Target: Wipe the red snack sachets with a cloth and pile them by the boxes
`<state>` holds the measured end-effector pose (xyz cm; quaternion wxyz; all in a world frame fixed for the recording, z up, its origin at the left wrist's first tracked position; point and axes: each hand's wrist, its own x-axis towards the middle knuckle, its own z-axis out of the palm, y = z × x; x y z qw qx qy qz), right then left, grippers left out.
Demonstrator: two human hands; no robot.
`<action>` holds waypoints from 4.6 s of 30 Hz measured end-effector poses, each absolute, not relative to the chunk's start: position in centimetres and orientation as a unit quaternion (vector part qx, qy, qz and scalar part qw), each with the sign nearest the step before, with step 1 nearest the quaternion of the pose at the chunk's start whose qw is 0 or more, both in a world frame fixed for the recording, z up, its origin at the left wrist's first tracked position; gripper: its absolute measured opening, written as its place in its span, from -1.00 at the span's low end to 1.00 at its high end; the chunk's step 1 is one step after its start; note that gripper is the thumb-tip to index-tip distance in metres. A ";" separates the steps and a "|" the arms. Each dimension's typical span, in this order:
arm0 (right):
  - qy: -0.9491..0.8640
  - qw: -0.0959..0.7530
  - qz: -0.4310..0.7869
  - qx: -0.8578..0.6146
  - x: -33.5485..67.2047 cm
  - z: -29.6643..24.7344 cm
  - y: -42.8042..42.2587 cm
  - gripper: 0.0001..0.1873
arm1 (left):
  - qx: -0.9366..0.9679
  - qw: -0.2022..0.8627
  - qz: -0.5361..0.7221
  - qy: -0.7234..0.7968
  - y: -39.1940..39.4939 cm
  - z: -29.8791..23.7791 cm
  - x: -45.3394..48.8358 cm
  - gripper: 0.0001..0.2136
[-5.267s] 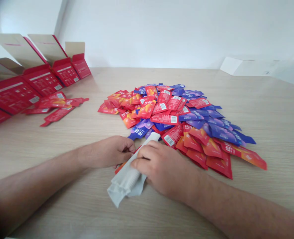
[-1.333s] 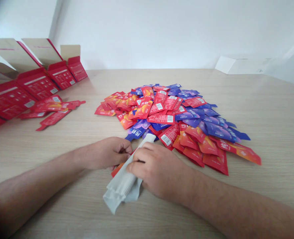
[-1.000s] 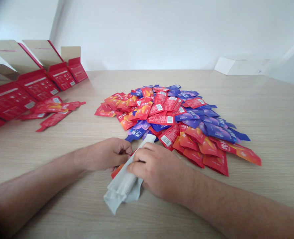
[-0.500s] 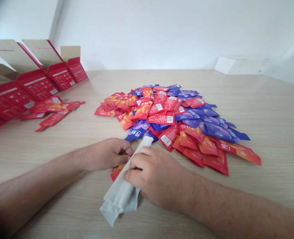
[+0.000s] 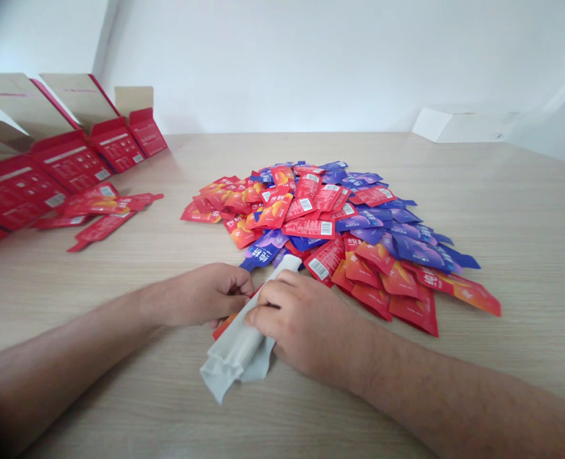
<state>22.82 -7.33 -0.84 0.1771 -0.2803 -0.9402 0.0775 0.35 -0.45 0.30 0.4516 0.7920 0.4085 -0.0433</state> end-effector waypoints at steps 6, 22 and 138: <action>-0.955 0.147 0.078 -0.245 22.6 -0.7 -7.3 -0.79 | 0.791 0.455 -0.046 0.406 -0.2 0.1 0.3 -0.85; -0.943 0.167 0.075 -0.277 22.7 -0.7 -7.4 -0.80 | 0.792 0.449 -0.042 0.411 -0.3 0.3 0.4 -0.85; -0.943 0.180 0.080 -0.270 22.7 -0.8 -7.4 -0.79 | 0.787 0.458 -0.046 0.410 -0.4 0.4 0.3 -0.85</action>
